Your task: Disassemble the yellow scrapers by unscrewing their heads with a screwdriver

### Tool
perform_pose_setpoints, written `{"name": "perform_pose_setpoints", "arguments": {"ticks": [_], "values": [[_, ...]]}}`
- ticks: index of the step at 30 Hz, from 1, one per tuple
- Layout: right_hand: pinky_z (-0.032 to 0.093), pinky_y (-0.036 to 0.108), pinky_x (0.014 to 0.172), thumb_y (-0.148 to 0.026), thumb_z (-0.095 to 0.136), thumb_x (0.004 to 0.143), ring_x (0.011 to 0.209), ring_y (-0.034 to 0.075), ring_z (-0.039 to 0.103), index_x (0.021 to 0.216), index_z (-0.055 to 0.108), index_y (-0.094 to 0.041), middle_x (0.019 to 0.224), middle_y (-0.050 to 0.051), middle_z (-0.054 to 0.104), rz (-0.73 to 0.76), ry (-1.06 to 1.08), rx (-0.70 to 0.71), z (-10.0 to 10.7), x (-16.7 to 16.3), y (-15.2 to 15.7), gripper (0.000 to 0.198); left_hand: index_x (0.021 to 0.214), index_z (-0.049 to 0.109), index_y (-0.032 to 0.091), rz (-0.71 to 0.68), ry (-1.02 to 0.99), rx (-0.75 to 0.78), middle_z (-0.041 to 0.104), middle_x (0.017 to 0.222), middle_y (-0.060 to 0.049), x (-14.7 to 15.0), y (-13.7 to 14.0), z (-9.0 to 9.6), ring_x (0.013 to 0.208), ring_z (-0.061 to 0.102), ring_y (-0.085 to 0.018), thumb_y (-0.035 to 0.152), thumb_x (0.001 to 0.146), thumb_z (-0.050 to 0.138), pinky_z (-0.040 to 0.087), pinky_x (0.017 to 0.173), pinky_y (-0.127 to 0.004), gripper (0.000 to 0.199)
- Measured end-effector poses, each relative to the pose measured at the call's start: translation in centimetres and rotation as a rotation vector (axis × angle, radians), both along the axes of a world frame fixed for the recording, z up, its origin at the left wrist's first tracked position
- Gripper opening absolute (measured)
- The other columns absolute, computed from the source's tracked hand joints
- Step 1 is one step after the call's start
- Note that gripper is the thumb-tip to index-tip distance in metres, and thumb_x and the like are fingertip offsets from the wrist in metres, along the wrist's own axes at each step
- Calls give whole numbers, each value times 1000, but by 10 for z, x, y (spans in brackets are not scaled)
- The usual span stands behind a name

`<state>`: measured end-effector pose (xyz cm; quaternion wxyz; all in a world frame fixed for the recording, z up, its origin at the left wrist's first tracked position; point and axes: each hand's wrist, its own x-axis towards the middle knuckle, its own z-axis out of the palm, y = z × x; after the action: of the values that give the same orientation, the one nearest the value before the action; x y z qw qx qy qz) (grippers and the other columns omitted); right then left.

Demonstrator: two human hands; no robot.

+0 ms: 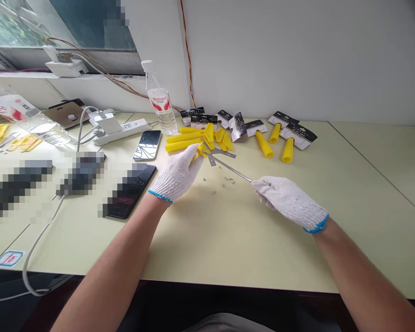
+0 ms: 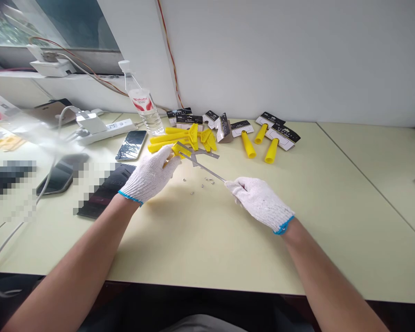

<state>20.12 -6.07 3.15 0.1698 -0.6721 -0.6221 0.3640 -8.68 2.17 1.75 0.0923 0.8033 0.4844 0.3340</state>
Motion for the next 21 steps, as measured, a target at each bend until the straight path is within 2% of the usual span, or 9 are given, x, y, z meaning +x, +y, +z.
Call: {"name": "perform_pose_setpoints", "arguments": {"ticks": [3, 6, 9, 11, 13, 16, 18, 21], "values": [[39, 29, 59, -64, 63, 95, 63, 16, 55, 89, 57, -24, 75, -2, 61, -57, -124, -23, 1, -3, 1, 41, 81, 38, 23, 2, -9, -4, 58, 77, 0, 0, 0, 0, 71, 53, -15, 25, 102, 51, 42, 72, -27, 25], [35, 29, 57, -66, 64, 93, 64, 15, 50, 86, 52, -24, 77, -2, 58, -62, -183, 25, 0, -2, 0, 45, 82, 38, 23, -4, 3, 13, 55, 75, 1, -1, 1, -2, 70, 51, -15, 24, 102, 50, 40, 70, -27, 24], [32, 30, 57, -66, 43, 104, 59, 14, 41, 81, 50, -23, 70, -2, 49, 46, -47, 12, -1, 3, -2, 50, 84, 40, 23, 4, 28, 17, 54, 75, 2, -2, 3, -5, 67, 48, -15, 26, 103, 50, 38, 66, -28, 22], [34, 30, 58, -63, 35, 107, 59, 14, 41, 80, 53, -22, 67, -2, 47, 122, 85, -30, 1, 4, -3, 52, 84, 41, 23, 10, 25, 5, 56, 76, 1, -2, 3, -5, 67, 49, -15, 26, 103, 50, 38, 65, -28, 21], [37, 30, 61, -60, 40, 107, 60, 14, 47, 81, 54, -22, 65, -2, 51, 125, 112, -81, 2, 1, -3, 49, 83, 40, 23, 13, 5, -10, 57, 76, 1, -2, 2, -3, 67, 51, -15, 25, 102, 51, 39, 66, -27, 23], [39, 29, 58, -62, 55, 100, 59, 15, 52, 87, 52, -23, 68, -1, 57, 22, 6, -152, 2, -6, -2, 41, 81, 39, 23, 27, -10, -31, 57, 75, 1, 0, 0, 1, 67, 52, -15, 26, 102, 52, 41, 67, -27, 25], [35, 29, 54, -63, 62, 94, 57, 14, 49, 89, 50, -24, 71, -2, 57, -38, -83, -106, 1, -9, -3, 42, 81, 39, 23, 25, 0, -25, 58, 76, 1, 1, -1, 2, 68, 52, -15, 25, 102, 52, 41, 67, -27, 24], [33, 30, 55, -61, 57, 96, 60, 15, 44, 85, 49, -24, 74, -1, 55, 3, -79, 45, 0, -9, -5, 40, 81, 38, 23, 25, 15, -15, 58, 77, 0, 1, -1, 2, 68, 52, -15, 25, 102, 50, 41, 67, -28, 24]]}}
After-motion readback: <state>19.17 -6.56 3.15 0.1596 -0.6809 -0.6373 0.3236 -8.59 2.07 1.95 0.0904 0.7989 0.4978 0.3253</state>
